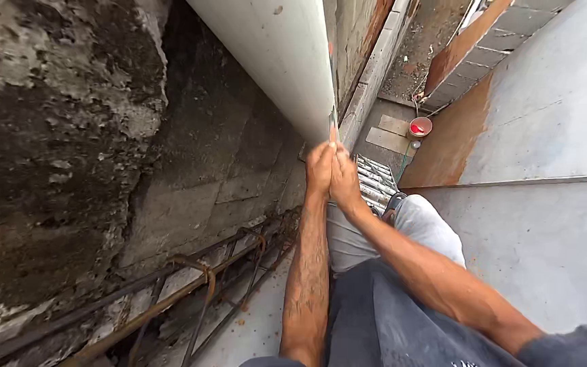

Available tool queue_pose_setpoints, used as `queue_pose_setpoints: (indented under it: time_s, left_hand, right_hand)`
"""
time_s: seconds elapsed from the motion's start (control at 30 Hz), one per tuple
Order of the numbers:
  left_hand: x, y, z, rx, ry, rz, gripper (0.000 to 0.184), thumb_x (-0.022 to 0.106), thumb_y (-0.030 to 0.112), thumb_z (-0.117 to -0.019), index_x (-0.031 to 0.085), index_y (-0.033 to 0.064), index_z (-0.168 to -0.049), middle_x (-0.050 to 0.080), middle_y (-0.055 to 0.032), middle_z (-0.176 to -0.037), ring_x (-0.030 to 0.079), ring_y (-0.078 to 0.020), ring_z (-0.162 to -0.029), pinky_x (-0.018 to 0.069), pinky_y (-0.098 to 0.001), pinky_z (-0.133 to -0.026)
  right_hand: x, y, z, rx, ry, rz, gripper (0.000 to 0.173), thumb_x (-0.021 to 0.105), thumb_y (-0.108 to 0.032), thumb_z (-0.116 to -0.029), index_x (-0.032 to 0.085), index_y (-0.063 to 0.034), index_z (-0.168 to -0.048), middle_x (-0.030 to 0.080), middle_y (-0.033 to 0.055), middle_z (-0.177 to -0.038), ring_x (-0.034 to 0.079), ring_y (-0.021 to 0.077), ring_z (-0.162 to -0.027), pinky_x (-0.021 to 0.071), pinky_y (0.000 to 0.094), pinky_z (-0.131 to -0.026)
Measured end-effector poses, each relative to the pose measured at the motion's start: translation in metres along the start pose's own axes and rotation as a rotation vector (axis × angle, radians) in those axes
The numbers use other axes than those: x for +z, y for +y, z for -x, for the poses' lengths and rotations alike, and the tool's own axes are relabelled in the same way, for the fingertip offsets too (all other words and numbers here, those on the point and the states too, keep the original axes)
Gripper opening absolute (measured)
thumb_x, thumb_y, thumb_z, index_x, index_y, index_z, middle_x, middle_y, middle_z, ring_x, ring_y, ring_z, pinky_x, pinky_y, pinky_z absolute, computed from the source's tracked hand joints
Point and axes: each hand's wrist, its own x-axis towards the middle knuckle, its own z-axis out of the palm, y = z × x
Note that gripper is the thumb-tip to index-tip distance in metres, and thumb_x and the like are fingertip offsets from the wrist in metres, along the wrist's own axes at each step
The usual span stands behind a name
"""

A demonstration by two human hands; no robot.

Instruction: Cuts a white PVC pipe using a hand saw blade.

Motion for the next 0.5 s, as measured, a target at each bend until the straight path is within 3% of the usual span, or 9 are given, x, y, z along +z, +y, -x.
queue_pose_setpoints:
  time_s: [0.07, 0.1, 0.2, 0.3, 0.37, 0.4, 0.47, 0.5]
  left_hand:
    - [-0.004, -0.011, 0.03, -0.067, 0.029, -0.023, 0.033, 0.041, 0.021, -0.1077, 0.069, 0.0061, -0.097, 0.065, -0.0013, -0.081, 0.06, -0.0079, -0.071, 0.0527, -0.0275, -0.067]
    - [-0.003, -0.013, 0.026, -0.074, 0.043, -0.01, 0.032, 0.042, 0.018, -0.1067, 0.069, 0.0043, -0.094, 0.066, -0.0015, -0.08, 0.061, -0.0074, -0.071, 0.0528, -0.0269, -0.067]
    - [0.004, -0.003, -0.025, -0.019, 0.007, -0.023, 0.031, 0.04, 0.011, -0.1058, 0.067, -0.0037, -0.101, 0.068, -0.0047, -0.087, 0.064, -0.0081, -0.079, 0.0555, -0.0294, -0.079]
    - [0.009, 0.009, -0.044, 0.008, 0.021, 0.003, 0.033, 0.04, 0.013, -0.1069, 0.068, -0.0009, -0.096, 0.069, -0.0044, -0.083, 0.066, -0.0096, -0.078, 0.0558, -0.0294, -0.078]
    - [0.001, -0.002, -0.002, -0.013, 0.011, -0.059, 0.034, 0.04, 0.02, -0.1073, 0.068, 0.0022, -0.099, 0.067, -0.0038, -0.084, 0.063, -0.0105, -0.076, 0.055, -0.0316, -0.073]
    - [-0.003, -0.009, 0.023, -0.047, 0.021, -0.092, 0.034, 0.04, 0.025, -0.1076, 0.068, 0.0066, -0.098, 0.065, -0.0019, -0.082, 0.06, -0.0094, -0.073, 0.0529, -0.0304, -0.069]
    - [-0.005, -0.017, 0.038, -0.079, 0.05, -0.042, 0.032, 0.043, 0.018, -0.1055, 0.069, 0.0044, -0.093, 0.067, -0.0016, -0.08, 0.061, -0.008, -0.071, 0.0532, -0.0276, -0.068]
    - [-0.003, -0.014, 0.024, -0.065, 0.042, -0.032, 0.03, 0.043, 0.014, -0.1046, 0.069, 0.0021, -0.094, 0.067, -0.0018, -0.082, 0.062, -0.0071, -0.073, 0.0539, -0.0271, -0.071]
  right_hand:
    - [-0.002, 0.006, 0.026, 0.041, -0.011, -0.02, 0.034, 0.04, -0.015, -0.107, 0.067, 0.0059, -0.104, 0.067, 0.0169, -0.097, 0.066, 0.0242, -0.096, 0.0539, 0.0442, -0.086]
    - [-0.002, 0.005, 0.022, 0.048, -0.004, -0.02, 0.032, 0.04, -0.013, -0.1061, 0.065, 0.0063, -0.099, 0.065, 0.0154, -0.091, 0.064, 0.0223, -0.092, 0.0524, 0.0418, -0.083]
    - [-0.005, -0.008, -0.028, 0.032, -0.045, 0.033, 0.039, 0.035, -0.016, -0.1101, 0.063, 0.0105, -0.118, 0.068, 0.0229, -0.099, 0.068, 0.0309, -0.097, 0.0541, 0.0497, -0.089]
    - [0.004, -0.011, -0.046, 0.01, 0.034, -0.012, 0.035, 0.037, -0.015, -0.1087, 0.062, 0.0047, -0.093, 0.061, 0.015, -0.083, 0.062, 0.0245, -0.082, 0.0508, 0.0445, -0.077]
    - [-0.001, 0.003, -0.001, 0.005, -0.011, -0.007, 0.037, 0.035, -0.02, -0.1103, 0.063, 0.0039, -0.105, 0.062, 0.016, -0.084, 0.064, 0.0259, -0.079, 0.0546, 0.0467, -0.071]
    - [-0.003, 0.009, 0.021, 0.021, -0.022, -0.014, 0.036, 0.037, -0.019, -0.109, 0.065, 0.0044, -0.109, 0.064, 0.0155, -0.087, 0.065, 0.0248, -0.084, 0.0551, 0.046, -0.075]
    - [-0.002, 0.011, 0.033, 0.05, -0.02, -0.03, 0.033, 0.039, -0.013, -0.106, 0.065, 0.0057, -0.095, 0.062, 0.0126, -0.081, 0.064, 0.0203, -0.082, 0.0528, 0.0401, -0.076]
    - [-0.004, 0.006, 0.019, 0.047, -0.031, -0.017, 0.033, 0.04, -0.012, -0.1066, 0.065, 0.008, -0.098, 0.064, 0.0158, -0.084, 0.065, 0.0233, -0.086, 0.0529, 0.0423, -0.08]
